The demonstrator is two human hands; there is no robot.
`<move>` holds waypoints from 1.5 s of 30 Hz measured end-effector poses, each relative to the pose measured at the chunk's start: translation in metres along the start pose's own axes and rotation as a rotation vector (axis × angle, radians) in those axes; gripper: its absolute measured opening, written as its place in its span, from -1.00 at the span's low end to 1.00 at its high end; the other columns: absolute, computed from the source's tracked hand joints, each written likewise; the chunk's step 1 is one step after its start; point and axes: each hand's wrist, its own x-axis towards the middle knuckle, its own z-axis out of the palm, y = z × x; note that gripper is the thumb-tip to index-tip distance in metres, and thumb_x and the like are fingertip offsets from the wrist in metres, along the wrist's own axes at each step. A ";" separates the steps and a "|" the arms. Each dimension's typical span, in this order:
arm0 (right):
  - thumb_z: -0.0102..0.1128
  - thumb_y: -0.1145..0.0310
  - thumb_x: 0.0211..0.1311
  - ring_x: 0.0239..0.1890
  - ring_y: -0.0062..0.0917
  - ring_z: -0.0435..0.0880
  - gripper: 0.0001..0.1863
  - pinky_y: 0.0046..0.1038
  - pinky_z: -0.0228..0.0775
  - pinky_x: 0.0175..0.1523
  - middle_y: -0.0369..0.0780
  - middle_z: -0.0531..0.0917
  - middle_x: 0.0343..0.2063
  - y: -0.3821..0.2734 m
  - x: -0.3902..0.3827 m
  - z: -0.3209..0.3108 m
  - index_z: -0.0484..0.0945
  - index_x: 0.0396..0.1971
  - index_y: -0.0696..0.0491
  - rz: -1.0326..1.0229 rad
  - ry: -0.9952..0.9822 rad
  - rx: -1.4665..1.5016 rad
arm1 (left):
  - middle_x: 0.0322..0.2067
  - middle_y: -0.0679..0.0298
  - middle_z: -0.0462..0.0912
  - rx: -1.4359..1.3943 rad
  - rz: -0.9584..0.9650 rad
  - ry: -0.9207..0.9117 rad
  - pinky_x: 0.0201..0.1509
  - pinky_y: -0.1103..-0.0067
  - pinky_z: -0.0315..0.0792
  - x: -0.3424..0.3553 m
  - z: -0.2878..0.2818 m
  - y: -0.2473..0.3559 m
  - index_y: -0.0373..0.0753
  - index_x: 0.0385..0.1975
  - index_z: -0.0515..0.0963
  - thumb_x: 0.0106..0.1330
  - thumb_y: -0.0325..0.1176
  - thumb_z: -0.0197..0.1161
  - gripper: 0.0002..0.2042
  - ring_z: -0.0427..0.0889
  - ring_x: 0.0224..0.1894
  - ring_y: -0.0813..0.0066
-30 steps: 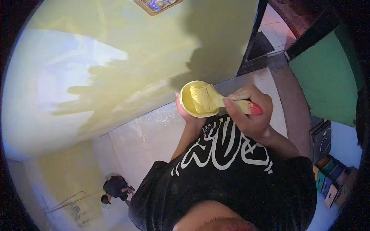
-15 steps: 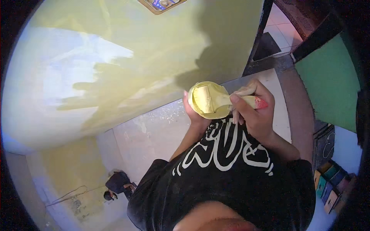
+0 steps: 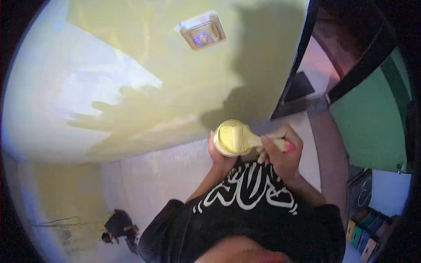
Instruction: The person paints a wall yellow using a brush and a cup of paint, applying strokes around a light switch.
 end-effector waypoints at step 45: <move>0.23 0.50 0.26 -0.57 -0.55 0.67 -0.85 -0.50 0.59 -0.45 -0.19 0.64 -0.54 -0.201 0.260 -0.054 0.57 -0.47 0.26 -1.170 0.545 0.009 | -0.32 0.26 0.60 -0.191 0.068 0.191 -0.40 0.43 0.58 -0.001 -0.023 0.003 -0.10 -0.13 0.48 0.33 0.00 -0.10 -0.64 0.65 -0.33 0.33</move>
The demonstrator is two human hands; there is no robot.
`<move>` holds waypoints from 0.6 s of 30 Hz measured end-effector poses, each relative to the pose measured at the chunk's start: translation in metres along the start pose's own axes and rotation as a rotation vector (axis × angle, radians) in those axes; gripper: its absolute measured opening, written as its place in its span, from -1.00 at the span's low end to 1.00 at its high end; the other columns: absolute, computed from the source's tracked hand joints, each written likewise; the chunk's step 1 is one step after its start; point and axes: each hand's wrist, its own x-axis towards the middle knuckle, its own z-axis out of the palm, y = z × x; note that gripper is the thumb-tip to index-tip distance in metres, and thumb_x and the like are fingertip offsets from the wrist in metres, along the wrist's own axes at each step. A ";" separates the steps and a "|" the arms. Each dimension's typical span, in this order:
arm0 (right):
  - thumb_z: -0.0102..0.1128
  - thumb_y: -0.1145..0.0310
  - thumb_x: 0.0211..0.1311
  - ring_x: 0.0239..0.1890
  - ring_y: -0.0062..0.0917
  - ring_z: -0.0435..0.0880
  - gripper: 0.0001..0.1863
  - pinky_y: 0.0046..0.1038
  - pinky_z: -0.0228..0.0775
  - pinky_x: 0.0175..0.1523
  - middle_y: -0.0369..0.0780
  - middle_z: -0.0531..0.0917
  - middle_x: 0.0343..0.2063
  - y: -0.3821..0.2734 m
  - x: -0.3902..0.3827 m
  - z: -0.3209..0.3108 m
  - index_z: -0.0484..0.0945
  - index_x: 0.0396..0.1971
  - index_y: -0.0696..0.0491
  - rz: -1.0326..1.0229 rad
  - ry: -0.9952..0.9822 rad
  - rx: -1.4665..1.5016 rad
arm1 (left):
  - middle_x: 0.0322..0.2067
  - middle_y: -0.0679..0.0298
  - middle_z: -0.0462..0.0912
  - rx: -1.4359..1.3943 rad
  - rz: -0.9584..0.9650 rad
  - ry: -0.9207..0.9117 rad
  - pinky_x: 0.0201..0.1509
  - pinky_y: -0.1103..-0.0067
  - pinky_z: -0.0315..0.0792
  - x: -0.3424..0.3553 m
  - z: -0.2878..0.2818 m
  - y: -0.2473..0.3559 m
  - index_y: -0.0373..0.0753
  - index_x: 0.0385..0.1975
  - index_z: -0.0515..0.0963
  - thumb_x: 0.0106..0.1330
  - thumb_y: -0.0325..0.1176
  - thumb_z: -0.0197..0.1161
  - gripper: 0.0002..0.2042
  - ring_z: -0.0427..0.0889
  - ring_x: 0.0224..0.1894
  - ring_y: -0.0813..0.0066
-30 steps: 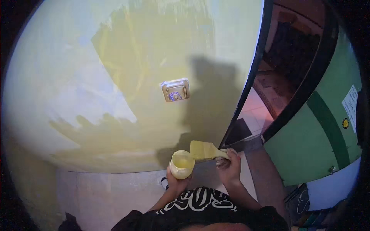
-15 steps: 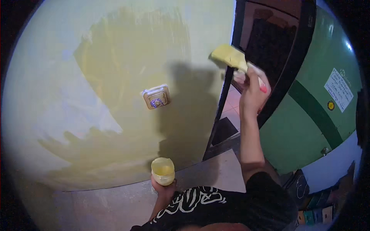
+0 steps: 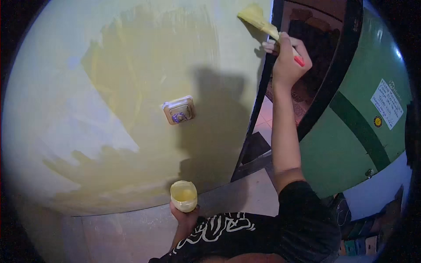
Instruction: The person paints a wall yellow using a brush and a cup of paint, applying strokes around a light switch.
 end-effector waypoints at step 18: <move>0.35 0.45 0.20 -0.55 -0.56 0.65 -0.82 -0.55 0.54 -0.44 -0.19 0.64 -0.52 -0.008 -0.041 -0.053 0.54 -0.49 0.21 0.171 0.127 0.044 | -0.23 0.28 0.62 -0.010 -0.124 -0.093 -0.49 0.40 0.53 0.002 0.000 -0.019 -0.08 -0.02 0.47 0.31 0.07 -0.13 -0.55 0.64 -0.26 0.30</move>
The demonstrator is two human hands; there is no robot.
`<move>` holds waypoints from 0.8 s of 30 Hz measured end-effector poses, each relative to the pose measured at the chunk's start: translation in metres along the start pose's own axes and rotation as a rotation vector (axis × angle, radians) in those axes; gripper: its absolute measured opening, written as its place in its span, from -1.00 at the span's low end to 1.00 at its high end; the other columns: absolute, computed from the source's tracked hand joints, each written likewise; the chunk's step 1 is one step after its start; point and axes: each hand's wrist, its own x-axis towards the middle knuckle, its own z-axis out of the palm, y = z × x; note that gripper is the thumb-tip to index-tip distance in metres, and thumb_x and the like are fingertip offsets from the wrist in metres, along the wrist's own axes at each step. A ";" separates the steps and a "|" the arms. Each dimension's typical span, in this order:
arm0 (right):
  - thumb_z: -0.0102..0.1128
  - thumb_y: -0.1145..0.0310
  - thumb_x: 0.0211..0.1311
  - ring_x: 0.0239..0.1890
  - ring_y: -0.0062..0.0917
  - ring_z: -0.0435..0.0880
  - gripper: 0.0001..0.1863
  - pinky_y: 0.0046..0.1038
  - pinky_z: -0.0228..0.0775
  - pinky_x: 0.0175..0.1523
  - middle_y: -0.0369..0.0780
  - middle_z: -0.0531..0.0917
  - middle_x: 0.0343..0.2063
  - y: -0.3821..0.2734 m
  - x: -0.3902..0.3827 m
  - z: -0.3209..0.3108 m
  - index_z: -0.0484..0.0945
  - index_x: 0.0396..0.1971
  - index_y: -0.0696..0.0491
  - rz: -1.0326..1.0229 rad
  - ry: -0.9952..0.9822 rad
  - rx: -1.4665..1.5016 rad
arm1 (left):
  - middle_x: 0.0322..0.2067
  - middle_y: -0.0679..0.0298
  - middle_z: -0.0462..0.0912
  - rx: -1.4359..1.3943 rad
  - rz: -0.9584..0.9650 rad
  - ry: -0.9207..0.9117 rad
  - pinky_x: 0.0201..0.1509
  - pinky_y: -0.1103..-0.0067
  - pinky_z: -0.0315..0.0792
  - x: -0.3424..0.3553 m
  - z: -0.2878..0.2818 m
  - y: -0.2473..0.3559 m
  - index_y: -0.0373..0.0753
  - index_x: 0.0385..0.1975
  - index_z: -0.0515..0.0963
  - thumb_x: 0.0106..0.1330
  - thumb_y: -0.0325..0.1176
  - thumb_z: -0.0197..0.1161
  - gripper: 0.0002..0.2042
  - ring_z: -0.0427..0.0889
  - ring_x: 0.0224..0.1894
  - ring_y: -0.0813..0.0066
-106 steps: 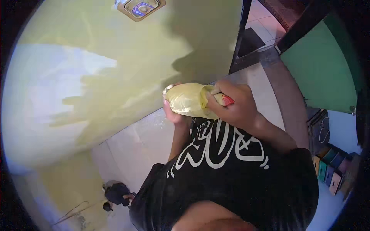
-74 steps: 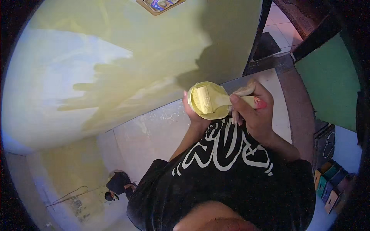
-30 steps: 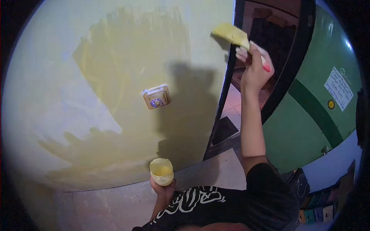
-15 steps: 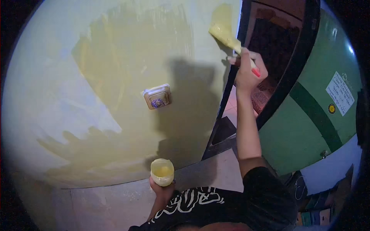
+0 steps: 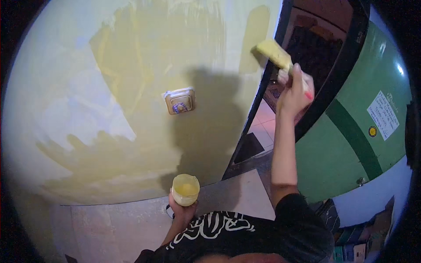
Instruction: The person paints a wall yellow using a brush and a cup of paint, applying strokes around a light switch.
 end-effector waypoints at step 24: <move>0.27 0.38 0.28 -0.66 -0.48 0.63 -0.69 -0.44 0.52 -0.54 -0.07 0.61 -0.64 0.005 -0.014 -0.014 0.41 -0.60 0.15 0.042 0.028 -0.140 | -0.19 0.26 0.62 0.094 0.104 0.053 -0.32 0.41 0.54 -0.006 0.009 0.005 -0.10 -0.01 0.48 0.33 0.11 -0.11 -0.53 0.64 -0.22 0.28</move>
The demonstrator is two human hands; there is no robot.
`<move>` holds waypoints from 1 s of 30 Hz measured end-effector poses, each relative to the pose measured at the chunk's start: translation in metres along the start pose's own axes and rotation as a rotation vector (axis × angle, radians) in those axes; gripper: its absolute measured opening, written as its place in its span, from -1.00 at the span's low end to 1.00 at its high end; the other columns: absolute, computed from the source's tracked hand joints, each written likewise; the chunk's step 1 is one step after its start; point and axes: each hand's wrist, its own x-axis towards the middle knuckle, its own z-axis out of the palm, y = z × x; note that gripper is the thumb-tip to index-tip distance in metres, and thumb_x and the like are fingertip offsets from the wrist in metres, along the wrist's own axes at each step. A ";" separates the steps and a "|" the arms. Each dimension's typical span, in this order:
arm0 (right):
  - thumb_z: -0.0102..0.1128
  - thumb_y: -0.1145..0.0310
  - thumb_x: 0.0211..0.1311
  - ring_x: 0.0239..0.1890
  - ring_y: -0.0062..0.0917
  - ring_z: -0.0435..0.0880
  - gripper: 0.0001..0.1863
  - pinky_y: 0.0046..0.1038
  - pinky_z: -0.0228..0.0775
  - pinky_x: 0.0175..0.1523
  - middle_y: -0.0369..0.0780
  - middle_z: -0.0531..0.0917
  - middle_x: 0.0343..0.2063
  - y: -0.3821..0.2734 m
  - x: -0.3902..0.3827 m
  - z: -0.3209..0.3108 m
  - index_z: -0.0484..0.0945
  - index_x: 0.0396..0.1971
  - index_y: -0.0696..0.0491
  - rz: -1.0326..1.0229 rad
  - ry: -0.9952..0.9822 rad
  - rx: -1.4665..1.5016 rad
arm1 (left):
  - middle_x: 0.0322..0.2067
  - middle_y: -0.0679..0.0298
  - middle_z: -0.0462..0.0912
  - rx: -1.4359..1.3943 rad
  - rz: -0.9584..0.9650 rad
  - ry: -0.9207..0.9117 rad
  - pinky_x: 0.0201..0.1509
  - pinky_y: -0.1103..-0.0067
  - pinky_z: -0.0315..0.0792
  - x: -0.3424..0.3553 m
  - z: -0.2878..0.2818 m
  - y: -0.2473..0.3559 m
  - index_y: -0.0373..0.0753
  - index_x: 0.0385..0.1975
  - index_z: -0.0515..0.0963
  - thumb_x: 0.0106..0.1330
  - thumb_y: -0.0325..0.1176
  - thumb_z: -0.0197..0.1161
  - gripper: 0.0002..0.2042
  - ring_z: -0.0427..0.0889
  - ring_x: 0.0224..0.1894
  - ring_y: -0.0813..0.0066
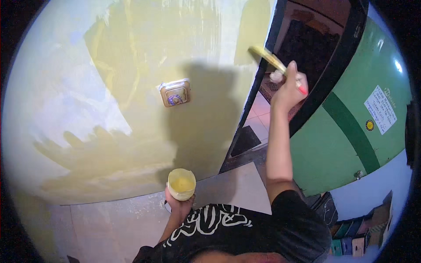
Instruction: The person paints a wall yellow using a brush and a cup of paint, applying strokes around a light switch.
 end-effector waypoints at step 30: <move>0.30 0.40 0.25 -0.70 -0.60 0.55 -0.73 -0.56 0.43 -0.55 -0.20 0.59 -0.67 -0.017 -0.001 0.013 0.44 -0.59 0.12 0.015 -0.044 0.032 | -0.14 0.26 0.64 -0.090 -0.203 -0.249 -0.40 0.33 0.55 0.004 -0.029 -0.007 -0.09 0.01 0.49 0.34 0.23 -0.15 -0.45 0.66 -0.22 0.26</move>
